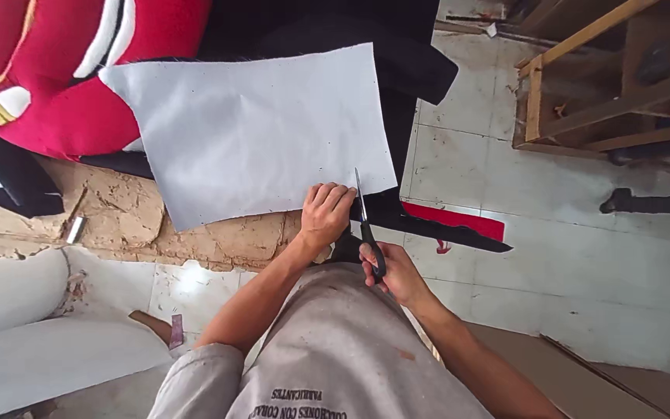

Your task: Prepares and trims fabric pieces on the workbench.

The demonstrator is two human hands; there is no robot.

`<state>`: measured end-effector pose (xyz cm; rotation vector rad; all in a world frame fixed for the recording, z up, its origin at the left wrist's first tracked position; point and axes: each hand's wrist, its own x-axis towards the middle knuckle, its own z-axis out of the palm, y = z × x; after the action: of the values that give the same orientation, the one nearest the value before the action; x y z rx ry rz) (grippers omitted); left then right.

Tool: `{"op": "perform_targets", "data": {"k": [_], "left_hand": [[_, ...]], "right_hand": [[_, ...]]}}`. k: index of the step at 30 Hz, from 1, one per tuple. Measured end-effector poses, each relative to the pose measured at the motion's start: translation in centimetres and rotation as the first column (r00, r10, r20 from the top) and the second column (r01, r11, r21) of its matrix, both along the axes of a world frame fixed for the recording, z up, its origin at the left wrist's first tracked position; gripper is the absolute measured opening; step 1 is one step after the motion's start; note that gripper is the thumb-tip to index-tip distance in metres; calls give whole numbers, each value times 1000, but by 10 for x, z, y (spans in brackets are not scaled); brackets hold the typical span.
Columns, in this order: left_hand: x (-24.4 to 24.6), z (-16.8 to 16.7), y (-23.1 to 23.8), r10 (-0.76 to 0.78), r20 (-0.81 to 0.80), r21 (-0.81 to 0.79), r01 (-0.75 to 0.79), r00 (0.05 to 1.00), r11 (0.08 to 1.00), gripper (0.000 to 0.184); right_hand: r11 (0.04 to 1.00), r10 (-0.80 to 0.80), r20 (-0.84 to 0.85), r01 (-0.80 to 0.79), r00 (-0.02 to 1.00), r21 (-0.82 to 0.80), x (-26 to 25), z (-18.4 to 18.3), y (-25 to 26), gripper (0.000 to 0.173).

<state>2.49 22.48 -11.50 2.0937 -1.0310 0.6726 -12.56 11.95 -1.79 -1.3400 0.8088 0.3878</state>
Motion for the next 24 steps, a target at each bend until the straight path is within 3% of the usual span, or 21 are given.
{"op": "perform_targets", "data": {"k": [20, 24], "left_hand": [[0, -12, -1, -15, 4, -190, 16, 1000, 982, 15], [0, -13, 0, -40, -5, -228, 37, 999, 973, 16]], "right_hand": [[996, -44, -8, 44, 999, -72, 34, 12, 0, 27], [998, -48, 16, 48, 999, -28, 43, 11, -3, 35]]}}
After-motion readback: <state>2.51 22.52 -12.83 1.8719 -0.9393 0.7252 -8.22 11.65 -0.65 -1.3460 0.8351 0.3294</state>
